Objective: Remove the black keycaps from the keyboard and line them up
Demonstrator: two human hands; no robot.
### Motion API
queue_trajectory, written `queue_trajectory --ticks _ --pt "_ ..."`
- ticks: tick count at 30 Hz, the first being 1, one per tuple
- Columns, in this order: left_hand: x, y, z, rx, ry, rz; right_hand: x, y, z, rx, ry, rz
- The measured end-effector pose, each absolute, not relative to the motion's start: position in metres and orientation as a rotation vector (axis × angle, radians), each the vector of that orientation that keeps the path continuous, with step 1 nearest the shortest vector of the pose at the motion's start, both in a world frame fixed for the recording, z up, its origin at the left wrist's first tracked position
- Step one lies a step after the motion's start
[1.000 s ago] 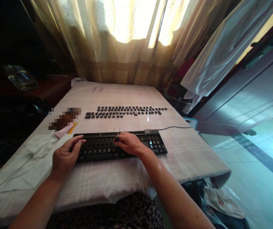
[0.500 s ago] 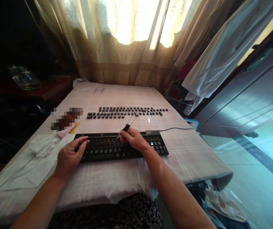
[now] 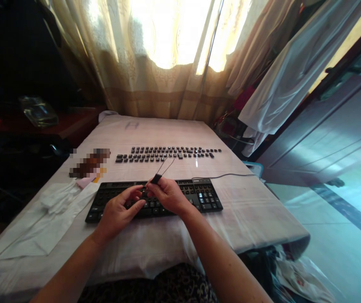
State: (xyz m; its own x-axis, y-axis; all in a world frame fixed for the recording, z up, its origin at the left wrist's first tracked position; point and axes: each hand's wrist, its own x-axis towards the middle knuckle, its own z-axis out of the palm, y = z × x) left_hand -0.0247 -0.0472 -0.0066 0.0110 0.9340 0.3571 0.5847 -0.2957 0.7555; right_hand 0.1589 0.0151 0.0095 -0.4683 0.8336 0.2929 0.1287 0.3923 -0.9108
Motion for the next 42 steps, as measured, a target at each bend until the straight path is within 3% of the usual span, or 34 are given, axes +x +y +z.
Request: queue_trajectory --ticks 11,25,42 --pt "-0.031 -0.043 -0.015 1.545 1.482 1.172 0.154 0.015 -0.004 -0.844 -1.880 0.805" --pt "-0.051 -0.036 -0.009 1.522 1.503 1.198 0.167 0.015 -0.014 -0.988 -2.642 0.114" --pt "-0.046 -0.025 0.003 1.322 1.283 1.118 0.141 0.010 0.005 -0.856 -2.252 0.202"
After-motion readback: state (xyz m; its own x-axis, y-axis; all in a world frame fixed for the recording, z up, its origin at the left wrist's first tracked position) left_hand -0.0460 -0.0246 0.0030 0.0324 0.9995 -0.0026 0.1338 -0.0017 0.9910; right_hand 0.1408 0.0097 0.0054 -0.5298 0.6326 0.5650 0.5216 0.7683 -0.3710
